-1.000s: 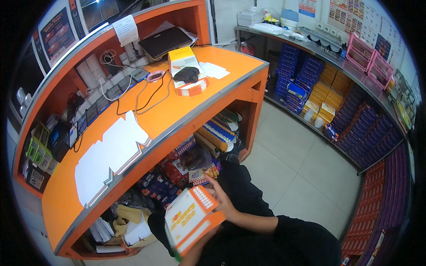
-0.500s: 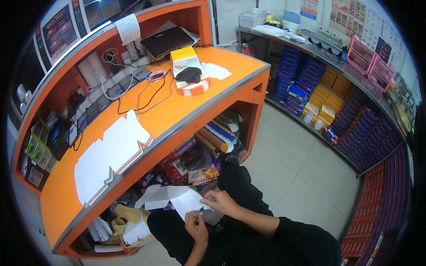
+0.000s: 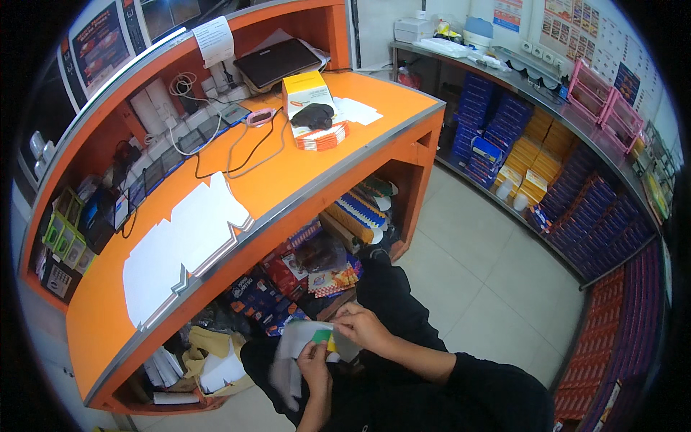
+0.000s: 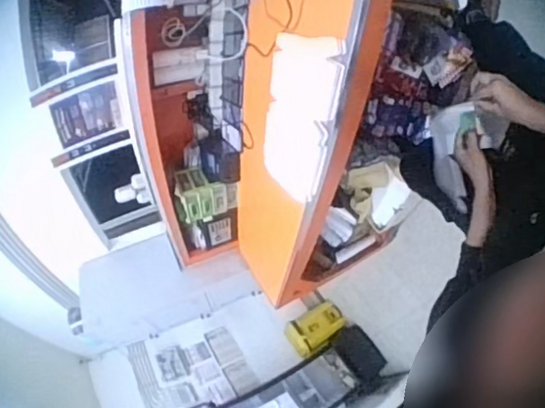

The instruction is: The person assembles small rectangular cardboard boxes by folding and taping the flaps. They repeatedly pick up flat pieces, fold them into box shapes, and secure them with tape, stacking the finished boxes on the counter.

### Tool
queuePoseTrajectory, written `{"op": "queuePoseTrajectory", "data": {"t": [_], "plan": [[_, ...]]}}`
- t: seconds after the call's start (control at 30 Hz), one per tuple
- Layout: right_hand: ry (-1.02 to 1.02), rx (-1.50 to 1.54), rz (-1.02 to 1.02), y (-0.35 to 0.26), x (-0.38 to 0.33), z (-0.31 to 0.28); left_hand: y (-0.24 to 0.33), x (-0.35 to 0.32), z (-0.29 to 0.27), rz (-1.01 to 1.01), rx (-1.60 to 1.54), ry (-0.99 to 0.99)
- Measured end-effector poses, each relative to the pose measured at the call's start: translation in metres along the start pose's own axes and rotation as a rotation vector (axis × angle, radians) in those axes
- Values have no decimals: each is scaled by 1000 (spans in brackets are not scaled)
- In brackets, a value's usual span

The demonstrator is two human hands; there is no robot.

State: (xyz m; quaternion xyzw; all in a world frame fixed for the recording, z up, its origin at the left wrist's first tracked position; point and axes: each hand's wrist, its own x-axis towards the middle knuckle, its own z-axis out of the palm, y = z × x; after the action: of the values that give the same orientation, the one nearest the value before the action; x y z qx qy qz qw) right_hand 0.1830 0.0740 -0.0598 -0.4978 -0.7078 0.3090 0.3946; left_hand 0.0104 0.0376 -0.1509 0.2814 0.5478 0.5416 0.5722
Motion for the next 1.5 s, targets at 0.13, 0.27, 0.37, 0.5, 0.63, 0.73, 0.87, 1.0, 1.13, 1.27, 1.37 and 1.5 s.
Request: {"op": "queuePoseTrajectory", "data": {"t": [0.13, 0.27, 0.37, 0.5, 0.63, 0.73, 0.87, 1.0, 1.13, 1.27, 1.37, 1.5], "plan": [[-112, -56, 11, -1, -3, 5, 28, -21, 32, 16, -60, -83], [-177, -88, 45, -8, 1, 2, 43, -26, 40, 27, 123, -85], [-315, -39, 151, -6, 9, -9, 47, -31, 41, 284, 565, -118], [-394, -127, 241, 0, 12, -17, 45, -42, 41, 839, 946, -336], [-195, -54, 54, 0, 3, -11, 32, -33, 34, 686, 1004, -218], [-167, -75, -141, -3, -1, -11, 21, -19, 21, 597, 1031, -137], [-20, -147, -202, -7, 4, -20, 20, -13, 12, 369, 716, -67], [-11, -167, -214, -16, 5, -17, 42, -19, 24, 71, 150, -63], [-2, -42, -239, -19, 5, -12, 73, -23, 39, 71, 3, -159], [-15, 127, -169, -16, 12, -12, 92, -35, 44, 231, 126, -202], [-69, 228, -211, -16, 14, -10, 99, -43, 45, 226, 61, -174], [-64, 108, -256, -19, 8, -2, 100, -38, 43, 166, -47, -140]]}}
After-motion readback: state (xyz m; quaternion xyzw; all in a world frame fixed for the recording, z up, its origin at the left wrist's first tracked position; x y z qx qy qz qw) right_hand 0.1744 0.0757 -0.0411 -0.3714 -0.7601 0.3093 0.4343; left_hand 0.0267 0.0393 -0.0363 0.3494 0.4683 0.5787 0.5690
